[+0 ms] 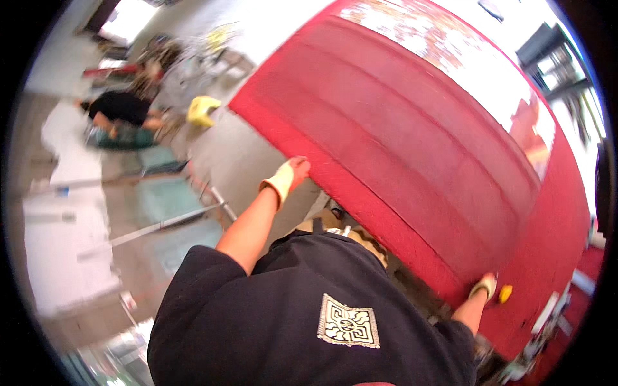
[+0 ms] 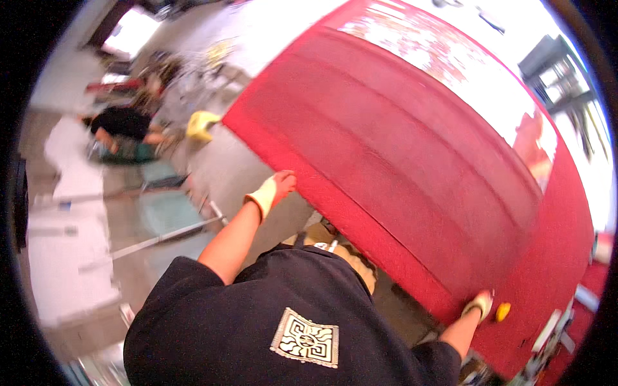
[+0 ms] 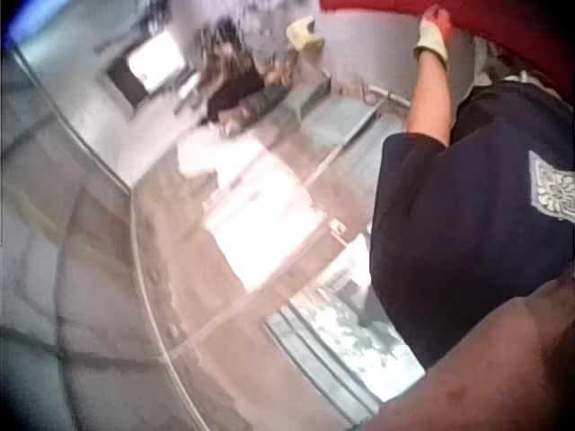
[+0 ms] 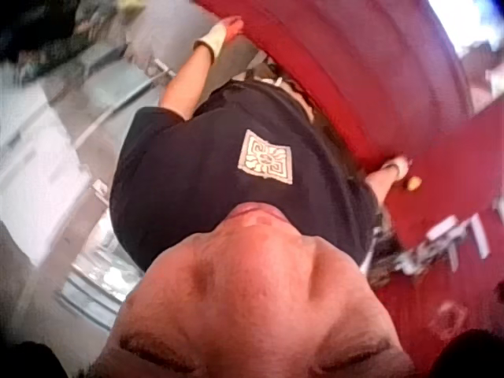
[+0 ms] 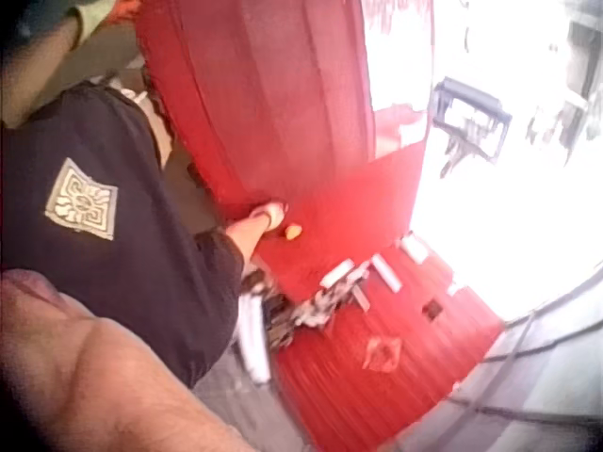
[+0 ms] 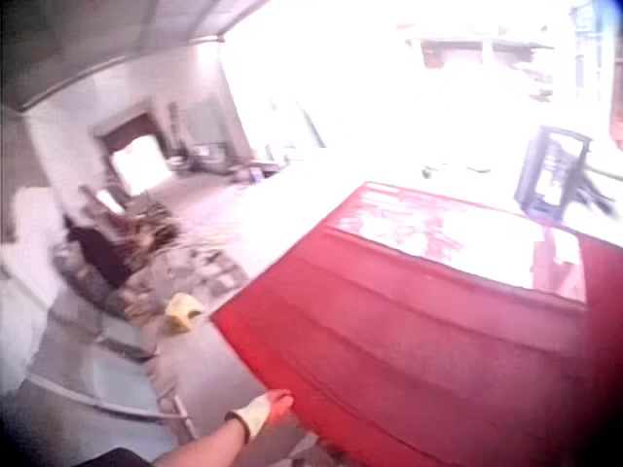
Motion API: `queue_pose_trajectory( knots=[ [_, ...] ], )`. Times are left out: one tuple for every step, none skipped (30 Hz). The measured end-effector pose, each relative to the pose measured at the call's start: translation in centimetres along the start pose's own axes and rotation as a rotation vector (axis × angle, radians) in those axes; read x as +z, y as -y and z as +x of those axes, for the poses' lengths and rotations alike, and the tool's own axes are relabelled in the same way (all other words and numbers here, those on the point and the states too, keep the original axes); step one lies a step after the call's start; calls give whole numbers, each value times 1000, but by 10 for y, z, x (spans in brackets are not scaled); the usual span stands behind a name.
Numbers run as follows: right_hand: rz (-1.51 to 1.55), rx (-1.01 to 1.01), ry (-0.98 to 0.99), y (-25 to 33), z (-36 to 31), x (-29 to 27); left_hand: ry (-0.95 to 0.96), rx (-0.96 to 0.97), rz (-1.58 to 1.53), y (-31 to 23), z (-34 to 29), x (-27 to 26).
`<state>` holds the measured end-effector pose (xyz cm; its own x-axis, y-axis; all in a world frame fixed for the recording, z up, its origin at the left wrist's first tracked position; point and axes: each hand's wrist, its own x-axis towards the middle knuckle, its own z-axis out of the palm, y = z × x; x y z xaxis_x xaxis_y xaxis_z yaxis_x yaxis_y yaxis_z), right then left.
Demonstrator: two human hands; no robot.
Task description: The person uses a wooden ruler and a pen to mark a large glass sheet on a red work table, then aligns a long metal straightedge across the glass.
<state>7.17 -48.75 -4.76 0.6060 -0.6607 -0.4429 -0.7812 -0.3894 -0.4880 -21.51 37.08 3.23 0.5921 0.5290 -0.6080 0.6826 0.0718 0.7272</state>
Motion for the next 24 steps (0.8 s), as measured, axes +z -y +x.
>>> queue_pose_trajectory(
  knots=[
    [288,-59,85,2,-21,4,137,-46,-25,-5,15,-1],
    [0,-176,78,9,-38,5,176,11,-110,-7,24,3],
    [-8,-111,82,19,-58,7,224,-131,-300,-9,35,0],
    [18,-119,6,24,-81,4,217,-192,-337,-11,43,3],
    [-111,-184,-111,29,-102,2,233,-130,-133,-10,44,2],
    [-196,-191,-133,35,-114,-6,209,-232,-217,-15,53,6],
    [-272,-238,-143,40,-129,-15,160,-187,-68,-14,49,5],
    [-474,-323,-223,47,-132,-23,99,-167,29,-16,51,11],
    [-572,-273,-197,51,-137,-32,146,-152,3,-16,48,12],
    [-590,-298,-251,52,-139,-39,139,-165,-23,-20,46,13],
    [-594,-283,-172,56,-135,-49,116,-164,-8,-17,47,16],
    [-595,-270,-79,63,-129,-56,55,-190,19,-17,46,16],
    [-615,-300,-99,67,-119,-67,20,-178,-4,-16,47,19],
    [-644,-309,-113,72,-108,-81,16,-161,7,-14,48,22],
    [-708,-279,-110,84,-93,-94,11,-146,19,-11,48,25],
    [-702,-294,-150,93,-80,-108,-9,-146,42,-8,46,28],
    [-720,-307,-177,104,-66,-126,-13,-91,88,-5,42,33],
    [-698,-335,-203,114,-52,-142,-34,-51,142,-1,36,38],
    [-734,-318,-213,125,-40,-161,-76,-62,213,0,28,42],
    [-747,-281,-284,135,-30,-174,-59,-58,170,1,18,47],
    [-763,-207,-350,144,-20,-188,-57,-106,142,4,5,53],
    [-776,-176,-410,147,-13,-201,-48,-158,123,6,-10,58],
    [-743,-142,-449,150,-8,-206,-75,-165,147,7,-25,64],
    [-710,-103,-504,149,-5,-212,-62,-194,133,6,-39,68]
  ],
)
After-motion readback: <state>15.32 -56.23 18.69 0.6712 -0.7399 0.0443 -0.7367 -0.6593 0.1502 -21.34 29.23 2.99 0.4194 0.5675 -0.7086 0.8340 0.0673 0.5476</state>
